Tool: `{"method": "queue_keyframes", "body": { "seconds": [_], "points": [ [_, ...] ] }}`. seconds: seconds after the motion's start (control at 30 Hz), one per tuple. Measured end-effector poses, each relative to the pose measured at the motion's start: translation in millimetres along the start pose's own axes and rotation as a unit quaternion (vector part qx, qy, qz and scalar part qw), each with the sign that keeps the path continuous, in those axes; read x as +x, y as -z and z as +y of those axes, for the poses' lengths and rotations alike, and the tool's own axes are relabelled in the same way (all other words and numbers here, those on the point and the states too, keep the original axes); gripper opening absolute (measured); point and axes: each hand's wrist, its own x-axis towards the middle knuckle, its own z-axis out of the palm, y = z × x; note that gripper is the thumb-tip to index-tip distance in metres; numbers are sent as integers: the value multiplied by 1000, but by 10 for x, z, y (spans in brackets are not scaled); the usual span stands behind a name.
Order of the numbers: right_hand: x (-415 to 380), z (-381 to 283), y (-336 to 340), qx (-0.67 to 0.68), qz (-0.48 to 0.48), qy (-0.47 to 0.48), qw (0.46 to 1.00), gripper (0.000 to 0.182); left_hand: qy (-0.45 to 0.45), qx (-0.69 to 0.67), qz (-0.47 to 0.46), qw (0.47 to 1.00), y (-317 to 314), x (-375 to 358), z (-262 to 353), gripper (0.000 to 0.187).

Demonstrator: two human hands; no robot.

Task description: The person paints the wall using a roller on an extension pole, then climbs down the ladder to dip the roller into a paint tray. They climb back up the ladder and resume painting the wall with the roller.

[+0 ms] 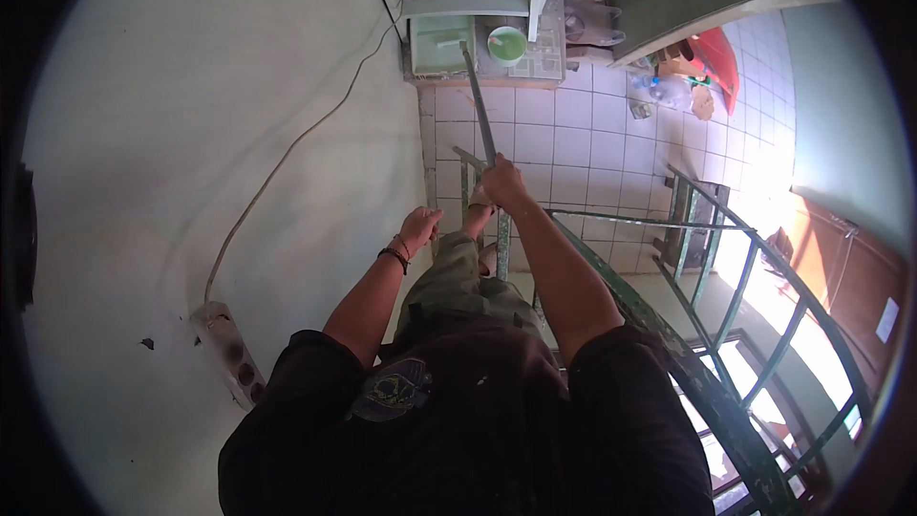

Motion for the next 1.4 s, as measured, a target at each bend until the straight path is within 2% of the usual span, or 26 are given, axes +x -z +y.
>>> {"method": "queue_keyframes", "body": {
  "seconds": [0.07, 0.17, 0.23, 0.27, 0.37, 0.43, 0.53, 0.7, 0.77, 0.8, 0.87, 0.9, 0.97, 1.0, 1.13, 1.2, 1.3, 1.4],
  "points": [
    [-81, 30, -11, 24, -5, -9, 1000, 48, -1, -19, -2, 1000, 9, 37, 14, 33],
    [-93, 424, -250, -53, 7, 29, 998, 53, 8, -34, -3, 999, 67, 78, 58, 32],
    [-4, 614, -453, -153, 103, 104, 977, 49, 23, -30, 0, 999, 122, 79, 62, 33],
    [86, 561, -459, -154, 100, 105, 977, 49, 25, -23, 2, 999, 152, 80, 56, 33],
    [507, 189, -378, -166, 88, 84, 979, 44, 26, -7, 13, 1000, 236, 71, 32, 33],
    [497, -237, -88, -76, -10, -26, 997, 44, 23, -2, 18, 1000, 272, 63, 6, 33],
    [316, -388, 111, -85, -25, -33, 996, 41, 18, 27, 28, 999, 315, 115, -26, 34],
    [1, 386, -162, -76, 13, 6, 997, 41, 32, 3, 18, 999, 312, 154, -82, 33],
    [-60, 483, -249, -166, 119, 137, 969, 43, 14, 19, 20, 1000, 301, 339, -272, 33],
    [22, 416, -224, -165, 117, 136, 970, 43, -2, 41, 18, 999, 294, 431, -400, 33],
    [152, -73, -37, -105, -14, -21, 994, 47, 0, 64, 19, 998, 296, 443, -404, 32],
    [317, -73, -29, -102, -16, -25, 994, 47, -2, 84, 20, 996, 280, 448, -395, 32],
    [561, -40, -28, -191, 63, 100, 974, 44, -21, 93, 29, 995, 240, 510, -435, 32],
    [536, 21, -24, -189, 64, 99, 975, 44, -42, 100, 38, 993, 229, 538, -453, 32],
    [-68, 243, -33, -139, -8, 0, 990, 51, -78, 91, 47, 992, 199, 530, -375, 34],
    [-277, 410, -178, -123, 9, -43, 991, 54, -60, 119, 54, 990, 184, 496, -258, 36],
    [-98, 174, -204, -119, 3, -11, 993, 52, -52, 116, 47, 991, 205, 580, -361, 36],
    [302, -87, -55, -104, -40, -39, 993, 53, -43, 144, 50, 987, 237, 537, -343, 37]
  ]
}}
